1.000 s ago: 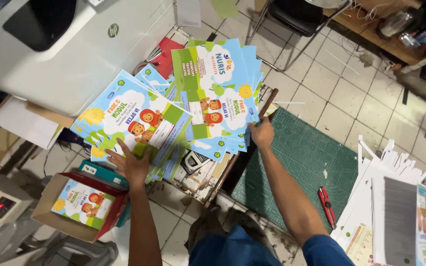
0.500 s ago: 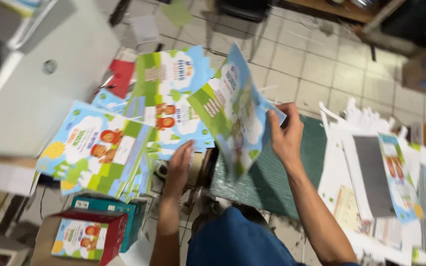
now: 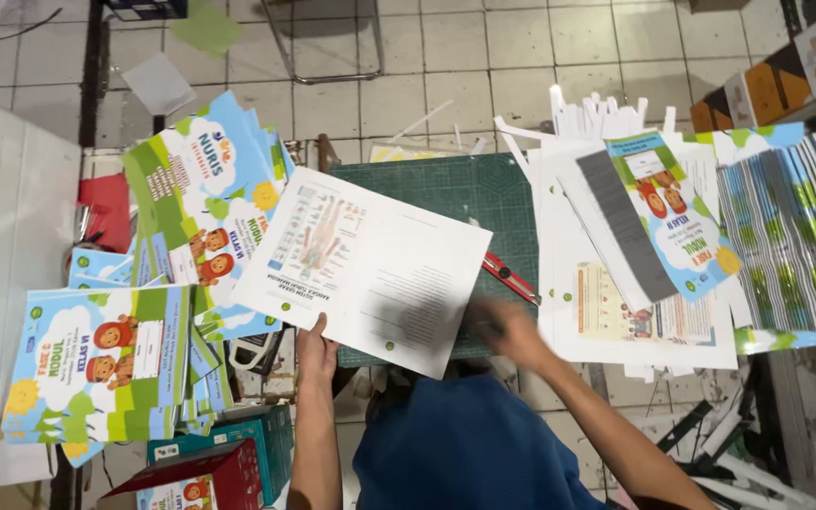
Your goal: The person processes printed booklets by placing them on a cutting mat, using a utility knife to trim excess paper from the edges, and stacking them with other similar booklets.
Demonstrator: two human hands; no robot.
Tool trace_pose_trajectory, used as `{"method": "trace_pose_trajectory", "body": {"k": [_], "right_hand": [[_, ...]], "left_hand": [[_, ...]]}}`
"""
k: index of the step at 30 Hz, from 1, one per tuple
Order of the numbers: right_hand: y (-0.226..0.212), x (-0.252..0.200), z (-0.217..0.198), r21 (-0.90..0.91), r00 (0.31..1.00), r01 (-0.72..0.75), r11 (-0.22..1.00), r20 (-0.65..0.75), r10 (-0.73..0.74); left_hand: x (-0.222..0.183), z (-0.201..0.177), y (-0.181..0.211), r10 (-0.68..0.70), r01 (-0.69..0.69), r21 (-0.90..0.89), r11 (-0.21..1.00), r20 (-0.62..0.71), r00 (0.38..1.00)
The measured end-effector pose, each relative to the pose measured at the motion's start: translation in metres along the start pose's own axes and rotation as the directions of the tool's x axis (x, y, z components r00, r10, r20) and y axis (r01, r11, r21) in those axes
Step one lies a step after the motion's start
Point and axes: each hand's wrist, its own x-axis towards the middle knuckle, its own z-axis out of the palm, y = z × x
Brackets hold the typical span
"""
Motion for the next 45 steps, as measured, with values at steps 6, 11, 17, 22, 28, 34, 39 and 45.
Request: {"method": "trace_pose_trajectory", "body": {"k": [6,11,17,22,28,34,39,45], "right_hand": [[0.065,0.044,-0.007,-0.613,0.902,-0.111,0.783,-0.392,-0.179],[0.081,0.038,-0.038,-0.582,0.761,-0.477,0.659,-0.648,-0.021],[0.077,0.011,-0.022,0.642,0.718,-0.39,0.66,-0.237,0.654],[0.089,0.03,-0.035,0.615,0.7,-0.525,0.588,-0.081,0.709],[0.095,0.009,-0.08,0.556,0.701,-0.509,0.658,-0.176,0.691],[0.077,-0.011,-0.096,0.545,0.772,-0.327,0.772,-0.317,0.551],[0.067,-0.028,-0.082,0.368,0.719,-0.349,0.862,-0.485,0.498],[0.09,-0.041,-0.085,0.567,0.789,-0.147,0.81,-0.427,0.442]], "left_hand": [[0.009,0.005,-0.04,0.036,-0.052,-0.13,0.99,-0.124,0.992],[-0.002,0.03,-0.048,-0.013,-0.007,-0.278,0.961,-0.07,0.997],[-0.053,0.082,-0.081,-0.087,0.112,-0.231,0.967,0.116,0.989],[-0.093,0.068,-0.046,-0.36,-0.038,0.793,0.608,0.318,0.877],[-0.061,0.069,0.027,0.557,-0.408,0.912,0.039,0.319,0.767],[-0.001,0.126,-0.031,0.472,-0.455,0.822,-0.342,0.569,0.673],[0.008,0.142,-0.053,0.647,-0.592,0.804,-0.046,0.476,0.596],[0.007,0.149,0.005,0.337,-0.239,0.724,0.648,0.01,0.942]]}}
